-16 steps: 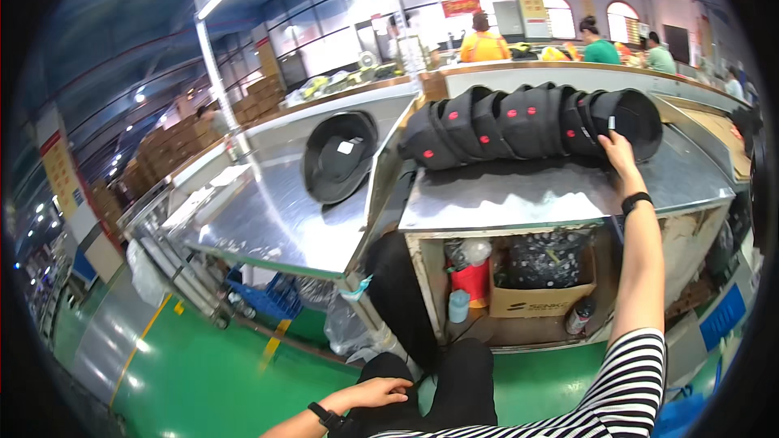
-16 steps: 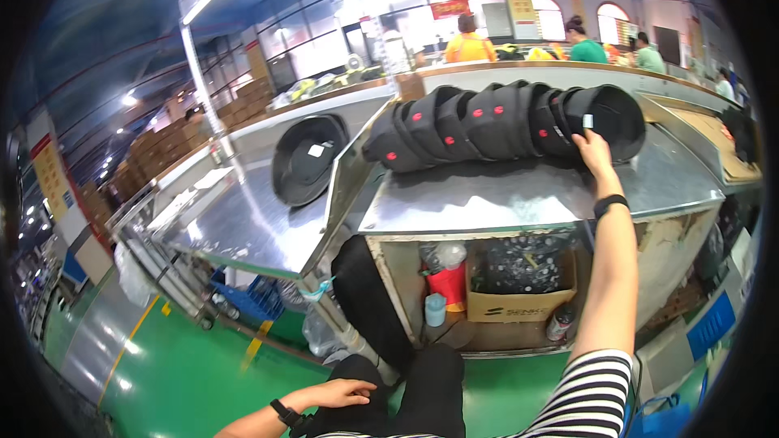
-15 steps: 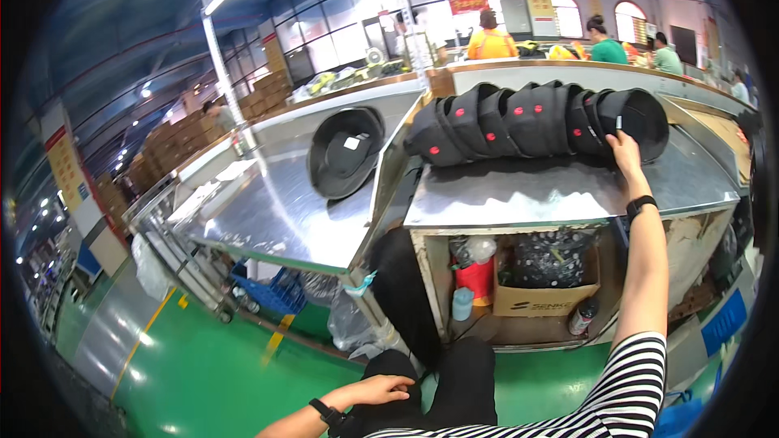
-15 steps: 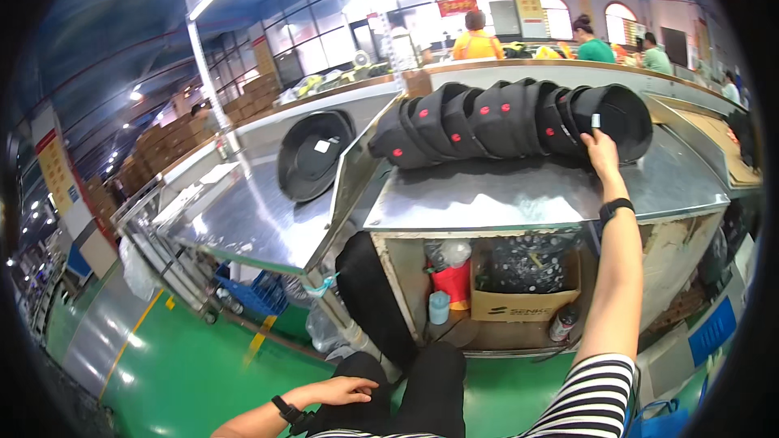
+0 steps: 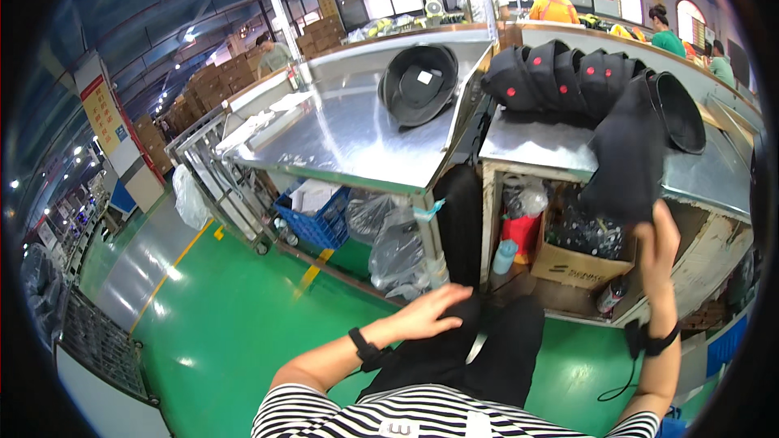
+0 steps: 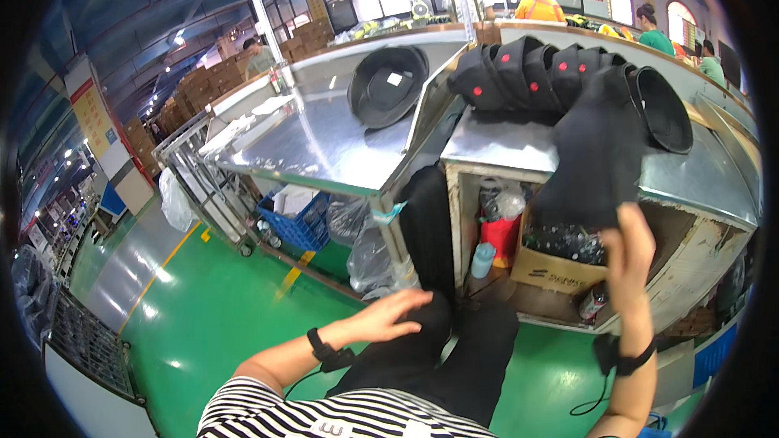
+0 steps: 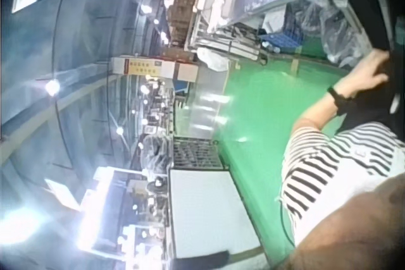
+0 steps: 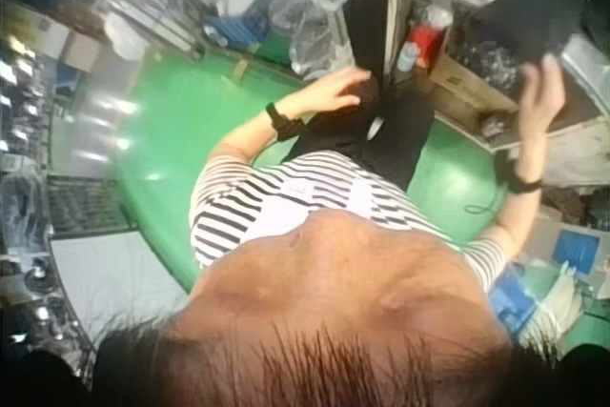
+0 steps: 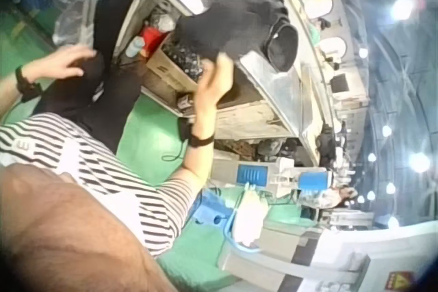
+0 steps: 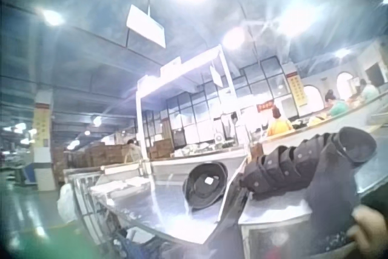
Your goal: Threading laces through the eyelets of a black shoe.
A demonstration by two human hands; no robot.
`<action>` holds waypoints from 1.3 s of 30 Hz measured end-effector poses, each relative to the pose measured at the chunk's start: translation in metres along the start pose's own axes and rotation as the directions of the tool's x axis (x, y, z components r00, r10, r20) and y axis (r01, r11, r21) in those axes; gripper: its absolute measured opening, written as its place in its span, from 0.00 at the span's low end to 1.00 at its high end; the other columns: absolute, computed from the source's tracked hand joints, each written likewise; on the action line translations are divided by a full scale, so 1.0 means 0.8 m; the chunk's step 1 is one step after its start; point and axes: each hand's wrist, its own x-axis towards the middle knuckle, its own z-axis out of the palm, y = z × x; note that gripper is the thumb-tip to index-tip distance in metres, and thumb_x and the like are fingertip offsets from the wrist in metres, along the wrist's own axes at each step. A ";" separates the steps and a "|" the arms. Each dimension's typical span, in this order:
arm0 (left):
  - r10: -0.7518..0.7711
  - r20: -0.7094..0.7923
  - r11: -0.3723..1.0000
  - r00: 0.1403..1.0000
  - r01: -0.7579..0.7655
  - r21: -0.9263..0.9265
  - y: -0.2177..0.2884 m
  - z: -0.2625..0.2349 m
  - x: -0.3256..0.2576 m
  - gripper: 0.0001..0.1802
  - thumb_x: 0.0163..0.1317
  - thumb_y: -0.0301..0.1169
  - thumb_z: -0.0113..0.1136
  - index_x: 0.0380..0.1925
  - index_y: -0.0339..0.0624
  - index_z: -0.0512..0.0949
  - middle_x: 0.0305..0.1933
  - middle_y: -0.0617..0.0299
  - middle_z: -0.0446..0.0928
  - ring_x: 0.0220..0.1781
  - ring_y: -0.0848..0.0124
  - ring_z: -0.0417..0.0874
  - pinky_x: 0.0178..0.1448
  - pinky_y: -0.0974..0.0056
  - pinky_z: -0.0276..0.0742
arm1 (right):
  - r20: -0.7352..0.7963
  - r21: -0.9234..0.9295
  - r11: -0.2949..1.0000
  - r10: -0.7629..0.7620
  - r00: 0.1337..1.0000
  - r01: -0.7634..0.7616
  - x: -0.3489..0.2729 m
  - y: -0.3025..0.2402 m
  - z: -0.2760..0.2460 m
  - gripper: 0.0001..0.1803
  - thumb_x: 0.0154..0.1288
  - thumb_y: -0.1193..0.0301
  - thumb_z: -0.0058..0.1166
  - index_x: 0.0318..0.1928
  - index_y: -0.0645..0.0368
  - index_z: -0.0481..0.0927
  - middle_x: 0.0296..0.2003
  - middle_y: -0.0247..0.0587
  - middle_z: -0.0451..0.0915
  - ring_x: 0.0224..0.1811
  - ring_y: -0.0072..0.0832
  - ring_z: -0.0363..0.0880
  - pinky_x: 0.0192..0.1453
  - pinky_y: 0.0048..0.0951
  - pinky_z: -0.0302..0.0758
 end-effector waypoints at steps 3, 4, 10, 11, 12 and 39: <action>0.064 -0.166 0.998 0.984 -0.064 0.007 0.015 -0.029 -0.001 0.49 0.54 0.38 0.72 0.72 0.41 0.56 0.74 0.46 0.56 0.77 0.49 0.55 0.77 0.51 0.54 | 0.139 0.348 0.912 -0.279 0.950 0.217 -0.047 -0.110 0.040 0.24 0.46 0.81 0.68 0.47 0.65 0.79 0.37 0.45 0.83 0.33 0.40 0.80 0.38 0.36 0.77; 0.105 -0.209 0.994 0.972 -0.105 0.007 0.019 -0.037 -0.004 0.54 0.50 0.39 0.75 0.73 0.42 0.53 0.76 0.45 0.52 0.79 0.48 0.50 0.78 0.49 0.51 | 0.216 0.425 0.896 -0.238 0.947 0.129 -0.058 -0.139 0.061 0.23 0.46 0.77 0.70 0.46 0.63 0.79 0.34 0.43 0.83 0.31 0.39 0.79 0.35 0.35 0.74; 0.156 -0.146 0.972 0.977 -0.178 -0.152 -0.004 -0.050 -0.028 0.67 0.39 0.44 0.82 0.75 0.44 0.48 0.79 0.44 0.46 0.81 0.48 0.44 0.80 0.47 0.42 | 0.862 0.496 -0.202 0.227 0.453 -0.844 -0.100 -0.145 0.214 0.18 0.73 0.65 0.54 0.56 0.65 0.77 0.50 0.38 0.80 0.52 0.25 0.79 0.59 0.29 0.75; 0.098 -0.134 0.968 0.986 -0.125 -0.218 -0.018 -0.049 -0.035 0.65 0.41 0.45 0.81 0.75 0.42 0.50 0.78 0.45 0.49 0.81 0.51 0.45 0.80 0.51 0.43 | 0.917 0.398 -0.387 0.134 0.377 -0.831 -0.115 -0.130 0.240 0.20 0.72 0.64 0.55 0.56 0.66 0.76 0.50 0.38 0.81 0.52 0.26 0.80 0.60 0.30 0.76; -0.029 -0.172 0.922 0.985 -0.040 -0.386 -0.033 -0.046 -0.043 0.60 0.44 0.44 0.79 0.73 0.39 0.53 0.76 0.44 0.52 0.79 0.51 0.50 0.79 0.52 0.49 | 0.934 0.347 -0.440 0.087 0.346 -0.828 -0.132 -0.119 0.272 0.19 0.72 0.65 0.55 0.55 0.66 0.76 0.49 0.38 0.81 0.51 0.27 0.81 0.60 0.30 0.77; -0.664 -0.018 0.589 0.748 0.508 -0.628 -0.194 0.094 -0.053 0.36 0.68 0.48 0.57 0.66 0.35 0.61 0.62 0.42 0.71 0.66 0.56 0.71 0.70 0.58 0.63 | 0.235 0.327 0.711 0.578 0.782 -0.623 -0.128 -0.084 0.470 0.12 0.61 0.75 0.63 0.45 0.62 0.81 0.42 0.40 0.79 0.40 0.28 0.80 0.43 0.27 0.76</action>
